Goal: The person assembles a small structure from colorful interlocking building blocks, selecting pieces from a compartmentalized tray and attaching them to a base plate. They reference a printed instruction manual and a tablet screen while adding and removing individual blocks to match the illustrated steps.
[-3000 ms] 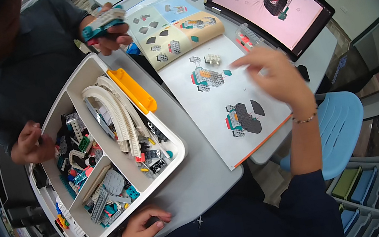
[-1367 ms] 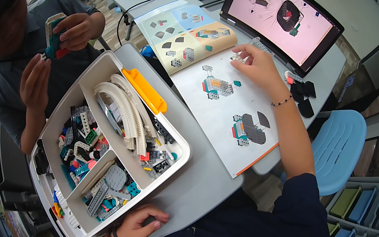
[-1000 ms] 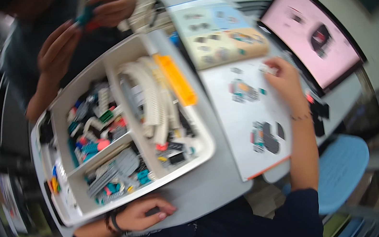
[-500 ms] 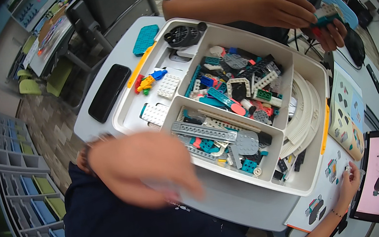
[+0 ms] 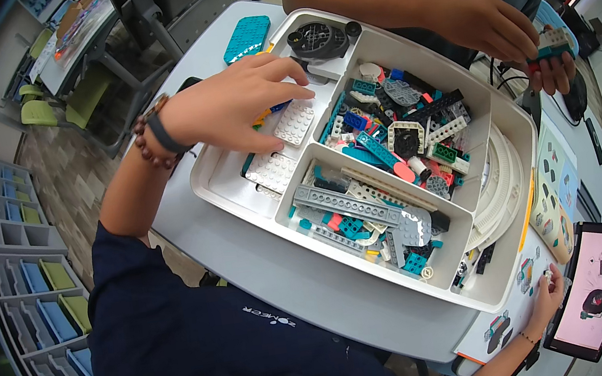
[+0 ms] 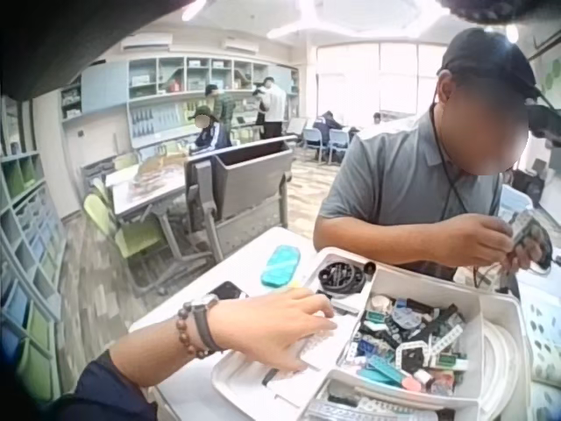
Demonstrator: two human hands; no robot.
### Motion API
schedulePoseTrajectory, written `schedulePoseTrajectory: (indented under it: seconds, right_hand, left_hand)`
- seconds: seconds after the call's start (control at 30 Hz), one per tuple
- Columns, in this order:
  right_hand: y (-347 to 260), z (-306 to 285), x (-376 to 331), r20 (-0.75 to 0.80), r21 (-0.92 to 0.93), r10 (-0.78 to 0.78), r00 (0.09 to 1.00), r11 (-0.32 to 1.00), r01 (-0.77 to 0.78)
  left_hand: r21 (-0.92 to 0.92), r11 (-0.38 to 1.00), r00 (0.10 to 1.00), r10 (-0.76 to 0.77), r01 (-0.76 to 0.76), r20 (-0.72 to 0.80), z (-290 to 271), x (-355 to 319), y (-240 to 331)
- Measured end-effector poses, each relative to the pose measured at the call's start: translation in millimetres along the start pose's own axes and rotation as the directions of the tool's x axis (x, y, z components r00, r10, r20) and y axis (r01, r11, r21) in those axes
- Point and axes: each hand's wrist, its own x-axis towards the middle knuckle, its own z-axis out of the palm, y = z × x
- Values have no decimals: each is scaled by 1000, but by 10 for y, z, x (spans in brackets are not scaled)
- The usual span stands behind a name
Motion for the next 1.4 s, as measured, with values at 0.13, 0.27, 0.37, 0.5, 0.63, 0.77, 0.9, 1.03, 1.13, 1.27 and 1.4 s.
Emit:
schedulePoseTrajectory:
  seconds: [0.13,0.27,0.37,0.5,0.63,0.77,0.9,1.03,1.13,1.27,1.4]
  right_hand:
    - [-135,29,-54,5,13,33,999,999,-33]
    - [-96,38,-57,-9,47,20,1000,999,-20]
    - [-162,31,-66,-3,2,23,1000,1000,-23]
    - [-100,56,-94,-36,-27,-19,999,999,18]
    - [-212,61,-150,-55,-39,-22,998,999,20]
    - [-527,81,-253,-100,-30,-170,980,985,168]
    - [-886,17,-336,-267,-157,-280,922,957,245]
    - [-1299,-87,-344,-346,-23,-280,896,957,290]
    - [-1434,-225,-378,-369,146,-256,893,934,327]
    - [-1676,-196,-287,-236,281,-358,904,865,416]
    - [-1870,-103,-188,-194,182,-435,879,865,468]
  left_hand:
    - [-61,998,993,-13,20,120,-36,114,-65]
    - [-130,991,998,9,-2,58,4,96,-108]
    - [-292,956,999,-15,5,-33,-33,48,-167]
    - [-560,828,988,-72,-19,-139,-293,104,-242]
    - [-790,608,982,-88,-80,-167,-363,319,-9]
    - [-887,463,999,-49,6,-19,-386,779,351]
    - [-906,423,999,37,3,21,-173,1380,714]
    - [-923,381,993,78,48,83,98,1911,1017]
    - [-936,346,978,165,65,129,330,2336,1238]
    - [-970,234,935,325,67,143,562,2772,1590]
    - [-992,56,866,484,111,124,743,3125,2075]
